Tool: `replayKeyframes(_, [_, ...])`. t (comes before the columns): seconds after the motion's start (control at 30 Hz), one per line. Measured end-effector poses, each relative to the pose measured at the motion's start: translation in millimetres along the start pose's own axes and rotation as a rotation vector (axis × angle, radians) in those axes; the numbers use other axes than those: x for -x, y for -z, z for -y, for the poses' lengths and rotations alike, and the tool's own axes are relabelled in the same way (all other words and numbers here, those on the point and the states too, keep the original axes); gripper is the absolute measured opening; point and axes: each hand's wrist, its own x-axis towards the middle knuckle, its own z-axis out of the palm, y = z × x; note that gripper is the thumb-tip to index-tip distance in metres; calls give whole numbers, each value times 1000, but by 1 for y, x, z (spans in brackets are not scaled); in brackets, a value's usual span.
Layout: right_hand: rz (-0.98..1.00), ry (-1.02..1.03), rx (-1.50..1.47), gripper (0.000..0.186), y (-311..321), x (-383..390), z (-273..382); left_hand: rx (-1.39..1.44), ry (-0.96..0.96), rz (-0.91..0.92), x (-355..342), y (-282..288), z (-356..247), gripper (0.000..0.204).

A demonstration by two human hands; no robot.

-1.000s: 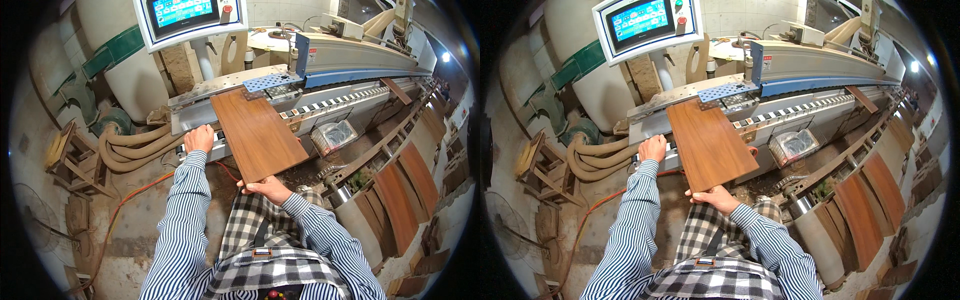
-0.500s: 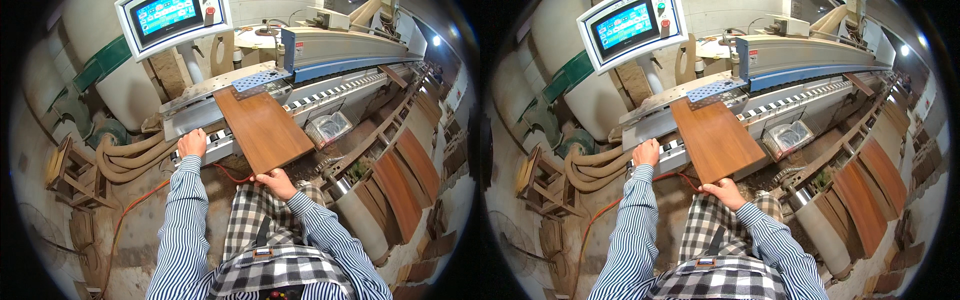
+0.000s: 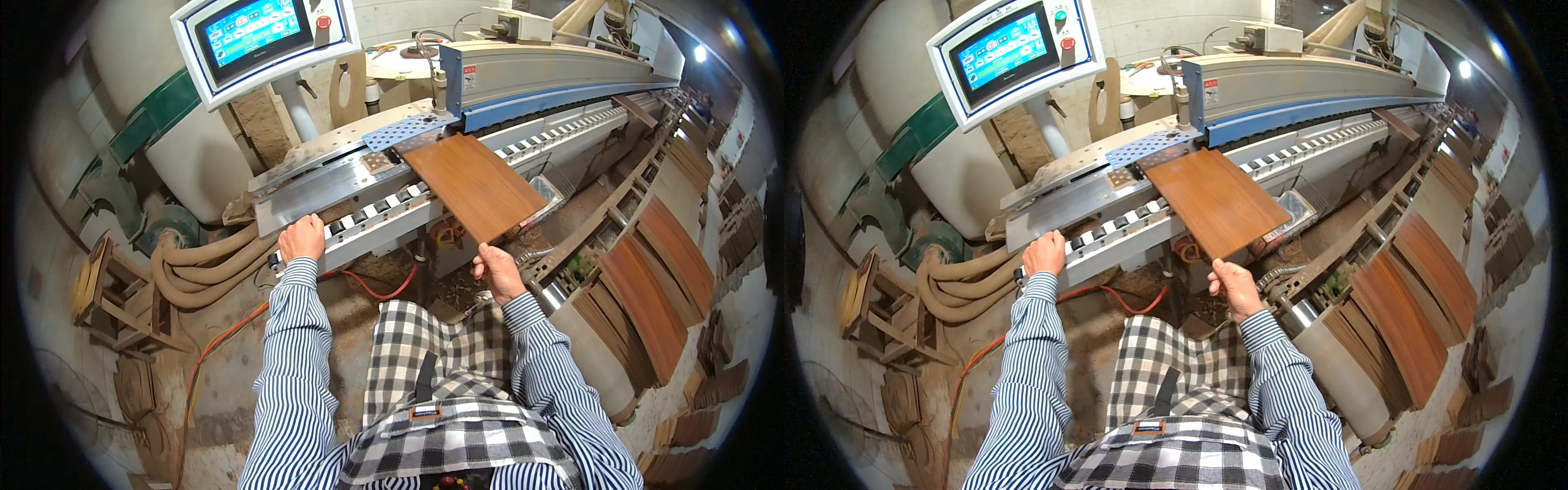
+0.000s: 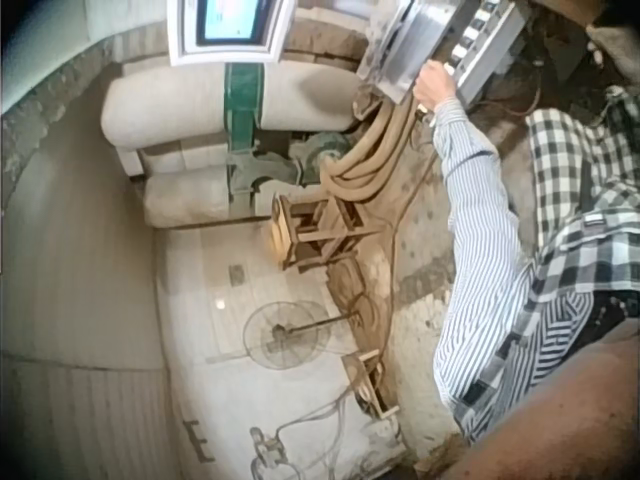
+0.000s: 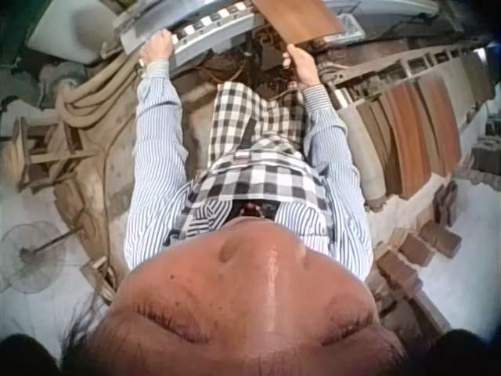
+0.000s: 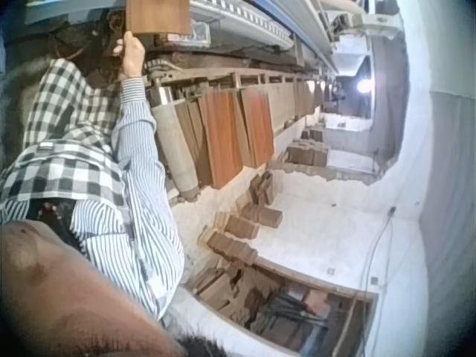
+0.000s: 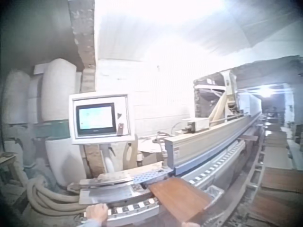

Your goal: The person repeatedly feeds rectangular wooden planks into a CNC woodworking machine, guides them through the processing area, and stacks the finished planks on a nearby table. The cycle of loading, processing, and stacking is repeated throughout the clip.

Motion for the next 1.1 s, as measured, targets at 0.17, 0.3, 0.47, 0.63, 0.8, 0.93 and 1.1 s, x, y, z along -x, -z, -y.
replayKeyframes(0.17, [-236, 14, 34, 35, 28, -3, 15, -37, 15, 57, -4, -3, -11, 42])
replayKeyframes(0.3, [-195, 47, -71, 35, 59, 19, 17, -10, -27, 84, -5, -10, 3, 47])
replayKeyframes(0.47, [-476, 60, -298, 40, 156, 125, -6, -50, -17, 84, -4, -3, 4, 48])
replayKeyframes(0.63, [-1095, 351, -401, 49, 251, 272, -12, -76, -43, 74, -6, -7, 0, 46])
replayKeyframes(0.8, [-1508, 402, -381, 60, 291, 341, 37, -114, -46, 95, -7, -8, 1, 46])
replayKeyframes(0.93, [-1468, 408, -335, 35, 320, 346, 47, -79, -52, 77, -5, -7, -5, 46])
replayKeyframes(1.1, [-1128, 509, -423, 17, 318, 361, 28, -60, -40, 92, -8, -11, -3, 45])
